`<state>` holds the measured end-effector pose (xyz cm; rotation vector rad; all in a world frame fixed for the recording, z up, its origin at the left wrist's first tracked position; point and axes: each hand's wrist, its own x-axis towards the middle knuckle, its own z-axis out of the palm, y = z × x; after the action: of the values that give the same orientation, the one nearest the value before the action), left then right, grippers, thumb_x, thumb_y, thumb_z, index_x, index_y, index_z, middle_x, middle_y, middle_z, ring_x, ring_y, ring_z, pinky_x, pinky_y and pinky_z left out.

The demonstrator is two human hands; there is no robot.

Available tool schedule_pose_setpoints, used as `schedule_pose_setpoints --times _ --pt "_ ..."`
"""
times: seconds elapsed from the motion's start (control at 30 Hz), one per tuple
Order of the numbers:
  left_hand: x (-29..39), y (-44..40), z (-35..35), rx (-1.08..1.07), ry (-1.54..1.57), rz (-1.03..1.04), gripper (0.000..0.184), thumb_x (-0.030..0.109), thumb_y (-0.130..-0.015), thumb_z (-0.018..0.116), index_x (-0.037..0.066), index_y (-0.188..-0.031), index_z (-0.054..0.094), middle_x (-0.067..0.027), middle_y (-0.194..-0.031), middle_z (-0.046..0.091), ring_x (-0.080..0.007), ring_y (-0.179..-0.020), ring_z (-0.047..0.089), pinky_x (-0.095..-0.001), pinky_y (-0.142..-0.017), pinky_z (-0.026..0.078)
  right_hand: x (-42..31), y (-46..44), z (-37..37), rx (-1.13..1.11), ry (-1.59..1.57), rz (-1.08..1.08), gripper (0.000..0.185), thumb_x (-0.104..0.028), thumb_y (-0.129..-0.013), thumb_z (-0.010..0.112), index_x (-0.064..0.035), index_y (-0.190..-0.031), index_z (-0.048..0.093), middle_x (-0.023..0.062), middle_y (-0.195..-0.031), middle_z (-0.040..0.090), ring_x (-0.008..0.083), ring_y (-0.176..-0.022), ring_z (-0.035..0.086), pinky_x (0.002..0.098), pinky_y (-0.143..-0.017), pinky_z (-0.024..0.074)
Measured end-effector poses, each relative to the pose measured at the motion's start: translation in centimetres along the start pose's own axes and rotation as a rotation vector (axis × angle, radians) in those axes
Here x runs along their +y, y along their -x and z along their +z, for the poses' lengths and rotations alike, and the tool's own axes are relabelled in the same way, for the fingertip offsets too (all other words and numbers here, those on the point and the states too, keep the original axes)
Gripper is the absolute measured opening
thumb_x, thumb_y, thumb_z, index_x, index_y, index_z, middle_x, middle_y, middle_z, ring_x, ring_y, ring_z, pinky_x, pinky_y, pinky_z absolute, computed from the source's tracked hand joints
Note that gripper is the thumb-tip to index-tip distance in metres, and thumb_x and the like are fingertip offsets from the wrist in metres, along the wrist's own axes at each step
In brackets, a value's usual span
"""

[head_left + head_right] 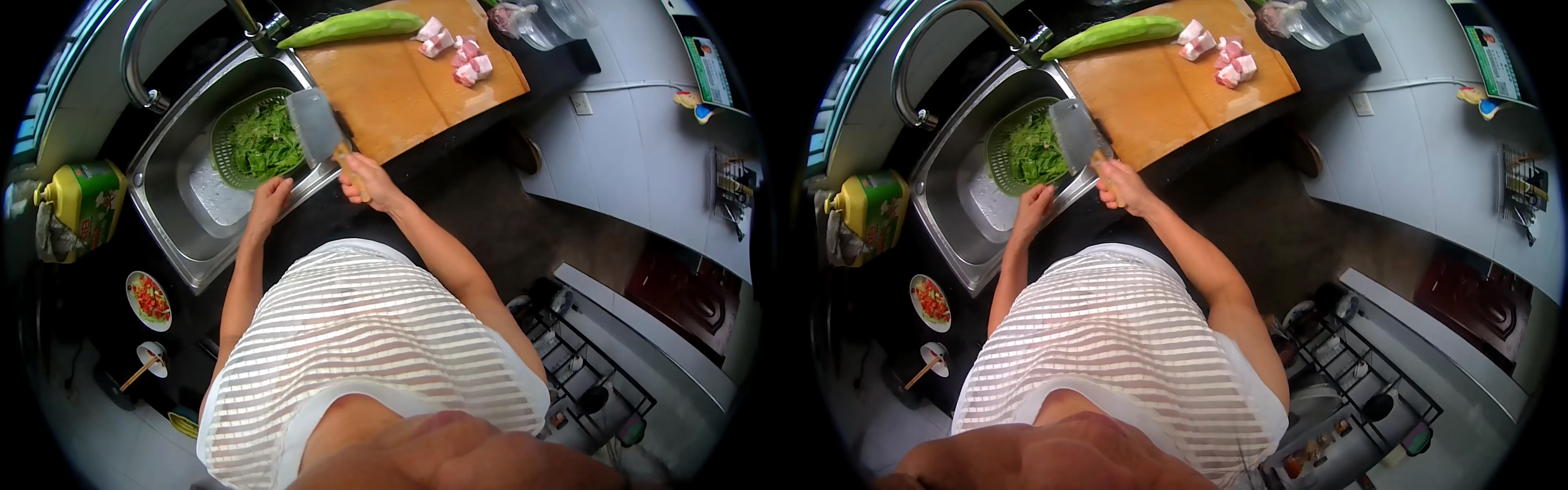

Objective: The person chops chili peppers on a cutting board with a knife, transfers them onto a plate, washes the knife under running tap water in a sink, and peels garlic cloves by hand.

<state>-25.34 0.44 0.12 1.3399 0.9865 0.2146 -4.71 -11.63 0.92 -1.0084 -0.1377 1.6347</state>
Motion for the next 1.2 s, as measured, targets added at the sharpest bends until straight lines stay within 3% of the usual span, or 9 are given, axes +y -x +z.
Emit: schedule_pose_setpoints --times 0.13,0.23,0.33,0.53,0.63,0.77,0.87,1.1,1.2 --pt "-1.5 1.6 -1.8 0.107 -0.004 -0.006 0.033 0.027 -0.087 0.050 0.010 -0.060 0.045 0.0047 -0.052 0.039 -0.0049 -0.048 0.034 -0.0217 -0.044 0.026 -2.0 3.5 -4.7 0.076 -0.285 -0.232 0.037 -0.034 -0.090 0.042 -0.0064 -0.115 0.043 0.0017 -0.064 0.041 0.0083 -0.045 0.036 0.0198 -0.037 0.0288" --pt "-2.0 2.4 -2.1 0.160 0.038 -0.062 0.033 0.027 -0.087 0.050 0.010 -0.060 0.045 0.0046 -0.053 0.040 -0.0049 -0.048 0.034 -0.0214 -0.045 0.026 -2.7 8.2 -8.1 0.314 -0.200 -0.373 0.040 -0.038 -0.091 0.039 -0.0068 -0.115 0.042 0.0018 -0.065 0.042 0.0078 -0.045 0.036 0.0196 -0.037 0.0282" --pt "-2.1 2.5 -1.5 0.163 0.098 -0.108 0.033 0.027 -0.087 0.050 0.010 -0.060 0.045 0.0046 -0.053 0.040 -0.0047 -0.048 0.035 -0.0209 -0.045 0.027 -2.0 8.5 -7.5 0.359 -0.209 -0.293 0.039 -0.037 -0.091 0.040 -0.0068 -0.115 0.041 0.0011 -0.063 0.043 0.0072 -0.044 0.036 0.0192 -0.036 0.0288" --pt "-0.8 0.9 -0.4 0.089 0.070 -0.038 0.033 0.028 -0.087 0.051 0.010 -0.060 0.045 0.0046 -0.053 0.040 -0.0042 -0.048 0.035 -0.0205 -0.044 0.026 1.2 1.5 1.5 -0.020 -0.025 0.077 0.025 -0.029 -0.089 0.046 -0.0084 -0.102 0.045 0.0046 -0.068 0.045 0.0097 -0.045 0.040 0.0222 -0.036 0.0337" --pt "-0.4 0.9 -1.4 0.128 0.061 -0.005 0.033 0.027 -0.087 0.051 0.011 -0.060 0.045 0.0045 -0.053 0.040 -0.0041 -0.048 0.034 -0.0207 -0.045 0.026 0.6 1.7 -0.3 0.053 -0.051 -0.071 0.024 -0.029 -0.089 0.044 -0.0071 -0.099 0.044 0.0054 -0.066 0.046 0.0110 -0.044 0.041 0.0234 -0.035 0.0340" --pt "-1.3 1.6 -2.0 0.174 0.088 -0.038 0.032 0.028 -0.087 0.051 0.011 -0.060 0.045 0.0045 -0.053 0.041 -0.0043 -0.049 0.035 -0.0207 -0.045 0.027 -4.4 1.9 -6.0 0.170 -0.176 -0.309 0.038 -0.036 -0.090 0.043 -0.0049 -0.111 0.044 0.0034 -0.066 0.045 0.0100 -0.046 0.040 0.0219 -0.039 0.0323" --pt "-1.7 1.5 -1.6 0.170 0.089 -0.050 0.032 0.028 -0.087 0.051 0.011 -0.061 0.046 0.0046 -0.054 0.041 -0.0044 -0.049 0.035 -0.0206 -0.045 0.027 -7.1 0.6 -6.8 0.217 -0.083 -0.320 0.038 -0.038 -0.090 0.042 -0.0055 -0.110 0.043 0.0033 -0.067 0.043 0.0094 -0.047 0.039 0.0224 -0.040 0.0306" --pt "-1.8 0.9 -0.8 0.125 0.166 -0.070 0.029 0.027 -0.086 0.053 0.010 -0.063 0.047 0.0054 -0.054 0.041 -0.0038 -0.049 0.036 -0.0200 -0.045 0.027 -3.5 -2.6 -1.7 0.046 0.082 0.028 0.031 -0.031 -0.090 0.042 -0.0089 -0.112 0.045 0.0021 -0.065 0.043 0.0086 -0.047 0.040 0.0206 -0.038 0.0329" --pt "1.3 1.2 0.0 0.060 0.108 -0.063 0.028 0.029 -0.086 0.052 0.010 -0.065 0.049 0.0054 -0.054 0.041 -0.0042 -0.049 0.035 -0.0196 -0.046 0.027 -1.6 -4.3 2.4 -0.059 0.073 0.128 0.023 -0.029 -0.091 0.042 -0.0077 -0.100 0.045 0.0031 -0.067 0.044 0.0093 -0.047 0.042 0.0215 -0.038 0.0351"
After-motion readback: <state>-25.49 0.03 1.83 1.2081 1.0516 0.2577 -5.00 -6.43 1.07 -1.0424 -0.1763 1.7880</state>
